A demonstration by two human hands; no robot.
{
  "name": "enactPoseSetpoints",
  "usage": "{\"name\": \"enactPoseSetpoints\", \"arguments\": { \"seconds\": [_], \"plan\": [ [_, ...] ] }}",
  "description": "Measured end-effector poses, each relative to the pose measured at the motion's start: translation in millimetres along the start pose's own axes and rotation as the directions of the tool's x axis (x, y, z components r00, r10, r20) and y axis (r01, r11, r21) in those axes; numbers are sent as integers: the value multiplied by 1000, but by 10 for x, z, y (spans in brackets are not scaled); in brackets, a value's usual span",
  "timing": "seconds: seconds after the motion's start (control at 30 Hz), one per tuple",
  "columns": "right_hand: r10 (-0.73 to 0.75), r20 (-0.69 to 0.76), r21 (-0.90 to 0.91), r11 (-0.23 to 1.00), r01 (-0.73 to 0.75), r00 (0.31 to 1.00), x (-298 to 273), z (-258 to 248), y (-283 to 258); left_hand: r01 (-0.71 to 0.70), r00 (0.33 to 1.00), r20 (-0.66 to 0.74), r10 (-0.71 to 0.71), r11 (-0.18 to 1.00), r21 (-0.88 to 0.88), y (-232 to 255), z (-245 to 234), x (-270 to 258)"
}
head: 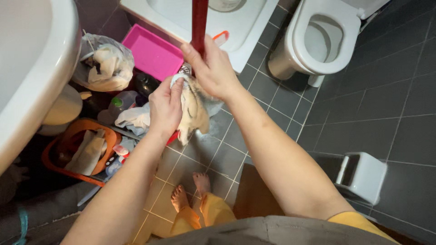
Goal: The person mops the tiled floor of a bedroom and then a bathroom using a red-handled mop. They spray liquid from a bottle onto the mop head and continue mopping around furniture and fixtures. The person also wipes the mop handle with a cloth.
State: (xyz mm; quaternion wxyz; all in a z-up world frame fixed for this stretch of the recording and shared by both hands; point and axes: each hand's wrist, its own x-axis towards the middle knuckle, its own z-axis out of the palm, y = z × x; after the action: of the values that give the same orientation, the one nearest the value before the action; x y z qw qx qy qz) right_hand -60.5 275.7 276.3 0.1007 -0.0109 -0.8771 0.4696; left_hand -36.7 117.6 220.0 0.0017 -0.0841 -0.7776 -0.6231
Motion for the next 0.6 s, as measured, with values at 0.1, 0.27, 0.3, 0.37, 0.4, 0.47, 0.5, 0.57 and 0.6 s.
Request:
{"name": "enactPoseSetpoints", "arguments": {
  "seconds": [0.1, 0.27, 0.3, 0.37, 0.4, 0.47, 0.5, 0.57, 0.6],
  "plan": [
    [-60, -25, -13, 998, 59, 998, 70, -106, -143, -5, 1000, 2, 5, 993, -116, 206, 9, 73],
    [-22, -15, -45, 999, 21, 1000, 61, -200, -283, -51, 997, -60, 39, 979, -198, 433, -1, 263],
    [-10, -17, -46, 999, 10, 1000, 42, -211, -286, -44, 998, -58, 32, 973, -225, 461, 8, 290],
    [3, -14, -50, 999, -3, 1000, 52, -204, -298, -55, 997, -58, 41, 963, -264, 517, 5, 338],
    [12, -10, -53, 999, -12, 1000, 36, -201, -293, -65, 997, -56, 52, 958, -280, 532, 9, 336],
    [4, 15, -38, 999, -4, 1000, 9, -197, -277, -65, 997, -53, 51, 947, -313, 555, 14, 335],
    [1, 28, -31, 1000, 0, 1000, -8, -206, -266, -54, 998, -53, 39, 942, -332, 569, 18, 336],
    [-24, 60, 31, 999, 22, 998, -22, -224, -267, -44, 998, -64, 23, 933, -356, 610, 2, 366],
    [-43, 71, 62, 997, 38, 997, -8, -248, -276, -50, 997, -76, 24, 932, -360, 653, -8, 404]
  ]
}}
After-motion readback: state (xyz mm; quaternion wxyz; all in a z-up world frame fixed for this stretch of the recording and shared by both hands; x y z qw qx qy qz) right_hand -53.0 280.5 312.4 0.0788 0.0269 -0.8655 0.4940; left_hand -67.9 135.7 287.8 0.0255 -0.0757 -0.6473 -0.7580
